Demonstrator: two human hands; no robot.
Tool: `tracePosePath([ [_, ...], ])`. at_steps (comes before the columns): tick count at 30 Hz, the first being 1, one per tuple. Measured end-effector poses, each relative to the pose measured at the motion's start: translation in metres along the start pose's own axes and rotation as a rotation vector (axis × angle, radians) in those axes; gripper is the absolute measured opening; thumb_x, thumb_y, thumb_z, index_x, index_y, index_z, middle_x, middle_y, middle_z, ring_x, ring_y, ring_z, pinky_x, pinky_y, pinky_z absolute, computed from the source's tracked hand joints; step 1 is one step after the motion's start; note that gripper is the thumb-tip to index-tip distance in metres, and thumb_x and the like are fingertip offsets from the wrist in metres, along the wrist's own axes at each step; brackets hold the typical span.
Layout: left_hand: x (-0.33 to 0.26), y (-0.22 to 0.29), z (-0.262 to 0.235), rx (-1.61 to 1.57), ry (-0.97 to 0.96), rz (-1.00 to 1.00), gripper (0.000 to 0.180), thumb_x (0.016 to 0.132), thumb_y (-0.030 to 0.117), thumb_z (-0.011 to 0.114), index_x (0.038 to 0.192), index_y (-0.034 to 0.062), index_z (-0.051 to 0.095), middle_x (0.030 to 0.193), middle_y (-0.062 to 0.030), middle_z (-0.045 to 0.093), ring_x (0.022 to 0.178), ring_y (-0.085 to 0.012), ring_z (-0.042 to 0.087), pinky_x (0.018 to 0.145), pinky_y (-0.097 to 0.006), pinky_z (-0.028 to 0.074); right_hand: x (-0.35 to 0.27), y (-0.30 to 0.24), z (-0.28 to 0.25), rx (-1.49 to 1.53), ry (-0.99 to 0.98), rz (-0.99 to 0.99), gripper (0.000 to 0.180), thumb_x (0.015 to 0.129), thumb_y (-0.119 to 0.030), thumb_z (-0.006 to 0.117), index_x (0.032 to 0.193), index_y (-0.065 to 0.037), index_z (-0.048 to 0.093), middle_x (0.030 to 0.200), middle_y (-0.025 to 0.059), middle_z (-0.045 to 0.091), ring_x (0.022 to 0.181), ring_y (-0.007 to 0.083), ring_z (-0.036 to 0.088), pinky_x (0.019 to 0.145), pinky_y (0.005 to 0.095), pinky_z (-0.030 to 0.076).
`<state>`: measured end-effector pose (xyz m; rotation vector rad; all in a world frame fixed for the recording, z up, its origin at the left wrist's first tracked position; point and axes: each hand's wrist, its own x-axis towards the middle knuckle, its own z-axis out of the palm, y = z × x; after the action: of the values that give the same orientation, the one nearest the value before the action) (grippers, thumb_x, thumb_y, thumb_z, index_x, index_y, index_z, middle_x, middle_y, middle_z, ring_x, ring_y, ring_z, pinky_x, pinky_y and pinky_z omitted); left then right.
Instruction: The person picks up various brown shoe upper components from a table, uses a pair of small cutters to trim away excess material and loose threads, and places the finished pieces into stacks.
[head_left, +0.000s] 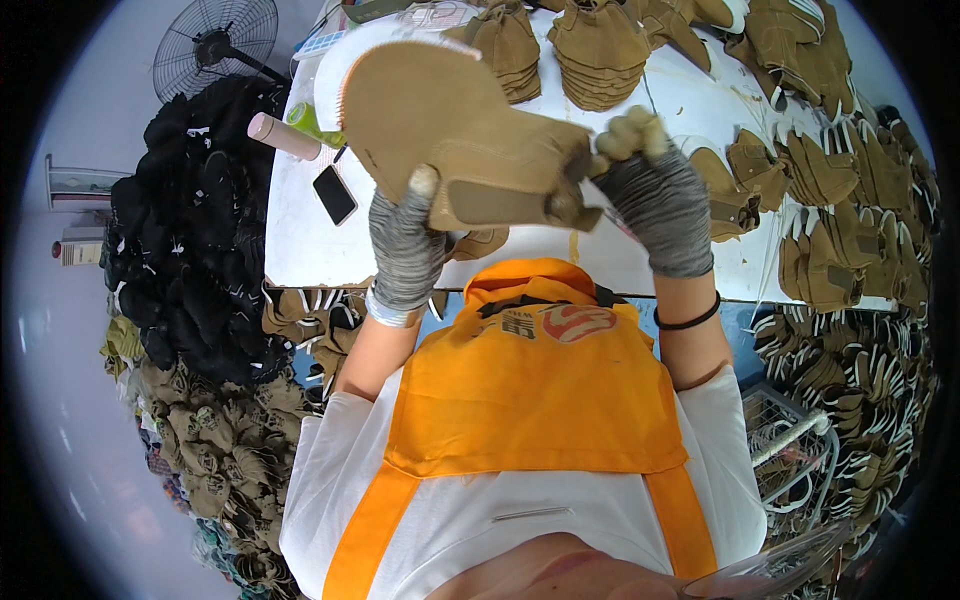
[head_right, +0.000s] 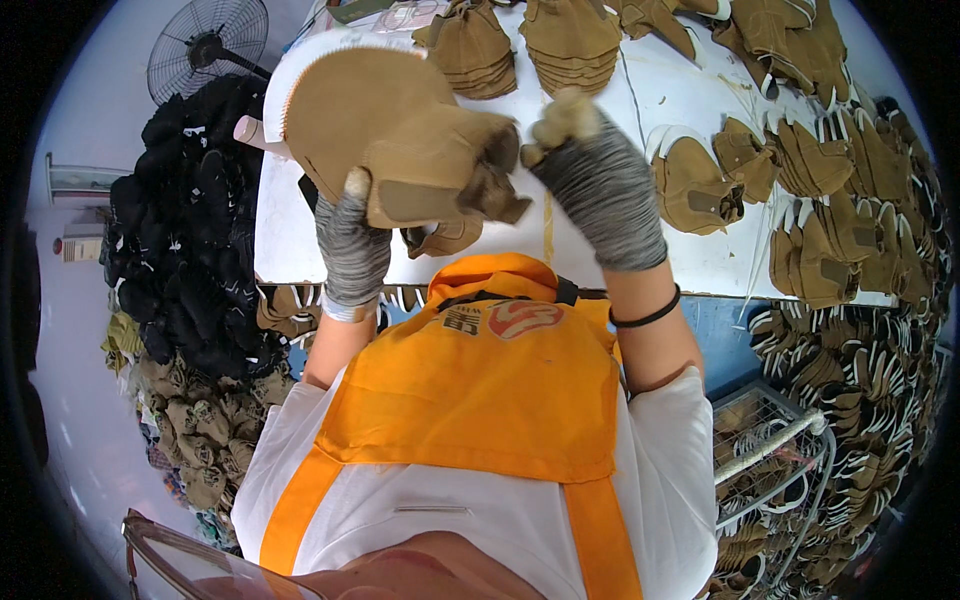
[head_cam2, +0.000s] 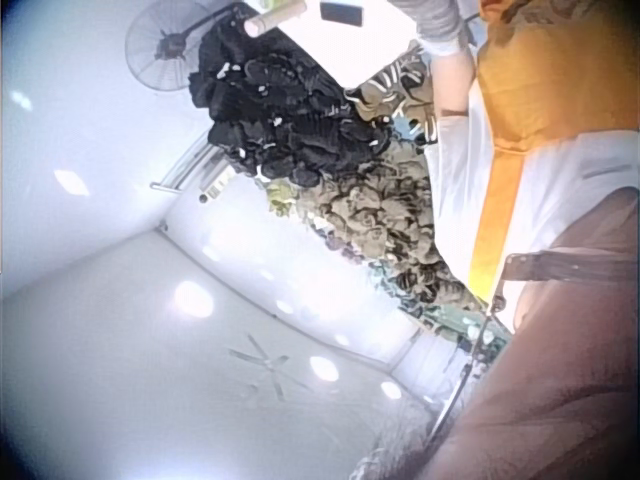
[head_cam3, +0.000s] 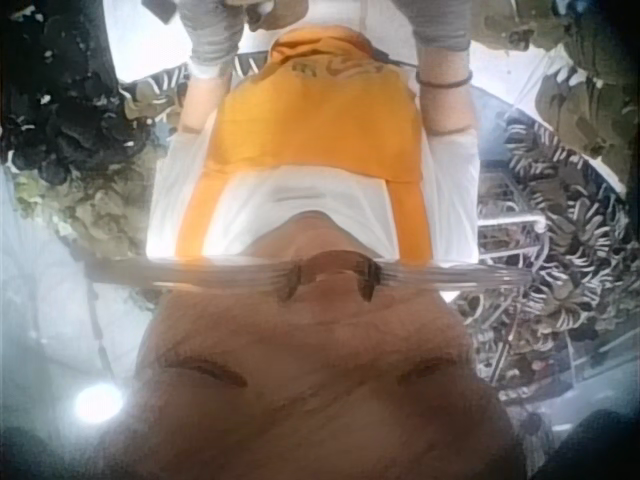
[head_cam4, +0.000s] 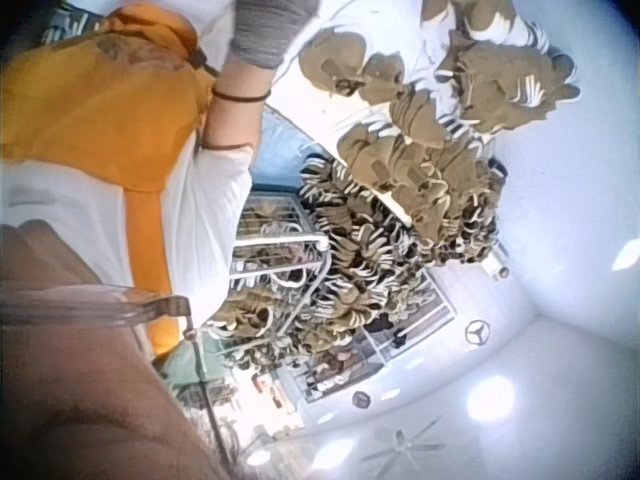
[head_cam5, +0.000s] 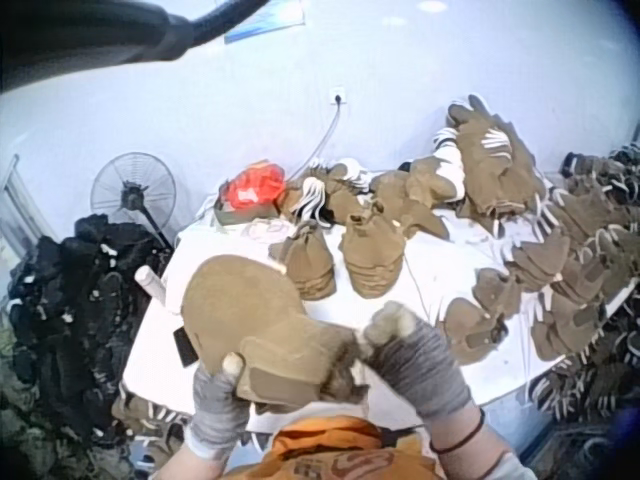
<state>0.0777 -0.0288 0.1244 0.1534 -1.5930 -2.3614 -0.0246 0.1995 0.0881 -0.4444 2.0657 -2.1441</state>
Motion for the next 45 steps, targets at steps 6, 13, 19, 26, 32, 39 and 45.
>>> tracePosePath([
  [6,0.007,-0.012,-0.027,-0.460,0.097,-0.337,0.039,0.093,0.020,0.056,0.126,0.0019,0.048,0.117,-0.0134,0.058,0.108,-0.0241,0.057,0.091,-0.040,0.050,0.005,0.143,-0.073,-1.438,-0.147,0.210,0.039,0.084,-0.025,0.062,0.121,-0.012,0.056,0.111,0.0124,0.060,0.106,0.0279,0.057,0.090,0.0427,0.043],
  [13,-0.004,-0.016,-0.036,-0.393,-0.004,-0.361,0.038,0.096,0.022,0.052,0.125,-0.0018,0.048,0.119,-0.0143,0.057,0.108,-0.0237,0.058,0.091,-0.035,0.053,-0.045,0.251,-0.085,-1.285,-0.039,0.502,0.027,0.081,-0.029,0.065,0.099,-0.010,0.060,0.095,0.0151,0.064,0.092,0.0334,0.062,0.077,0.0447,0.048],
  [19,-0.006,-0.023,-0.041,-0.199,-0.066,-0.421,0.041,0.087,-0.002,0.058,0.127,-0.0012,0.049,0.126,-0.0116,0.056,0.108,-0.0191,0.058,0.093,-0.033,0.050,-0.011,0.257,-0.096,-0.431,0.105,0.400,0.025,0.091,-0.026,0.055,0.103,-0.005,0.057,0.093,0.0115,0.063,0.085,0.0235,0.063,0.073,0.0349,0.051],
  [26,-0.017,-0.025,-0.039,-0.075,-0.098,-0.481,0.048,0.081,0.003,0.068,0.126,0.0003,0.051,0.119,-0.0098,0.061,0.106,-0.0176,0.059,0.092,-0.031,0.049,-0.006,-0.015,-0.014,-0.056,-0.187,-0.088,0.036,0.096,-0.027,0.051,0.124,-0.005,0.054,0.113,0.0072,0.062,0.088,0.0122,0.054,0.080,0.0258,0.047],
  [32,-0.009,-0.026,-0.037,-0.482,0.015,-0.672,0.040,0.095,0.017,0.052,0.129,-0.0029,0.044,0.121,-0.0173,0.057,0.108,-0.0253,0.058,0.093,-0.038,0.051,-0.019,-0.048,-0.003,-0.568,-0.248,-0.378,0.034,0.088,-0.015,0.059,0.121,-0.008,0.059,0.082,0.0128,0.056,0.076,0.0284,0.058,0.069,0.0353,0.050],
  [39,-0.013,-0.019,-0.031,-0.624,0.037,-0.730,0.040,0.095,0.021,0.051,0.127,-0.0021,0.045,0.121,-0.0190,0.056,0.110,-0.0285,0.057,0.092,-0.041,0.051,-0.026,-0.057,0.002,-0.603,-0.214,-0.367,0.027,0.087,-0.021,0.063,0.104,0.001,0.064,0.079,0.0085,0.054,0.071,0.0214,0.055,0.065,0.0298,0.046],
  [45,-0.016,-0.017,-0.033,-0.678,-0.046,-0.755,0.042,0.095,0.021,0.052,0.130,-0.0012,0.042,0.124,-0.0194,0.053,0.114,-0.0293,0.054,0.096,-0.043,0.049,-0.030,-0.060,0.011,-0.770,-0.193,-0.471,0.029,0.081,-0.017,0.064,0.109,-0.009,0.065,0.076,0.0089,0.054,0.070,0.0263,0.057,0.063,0.0357,0.050],
])
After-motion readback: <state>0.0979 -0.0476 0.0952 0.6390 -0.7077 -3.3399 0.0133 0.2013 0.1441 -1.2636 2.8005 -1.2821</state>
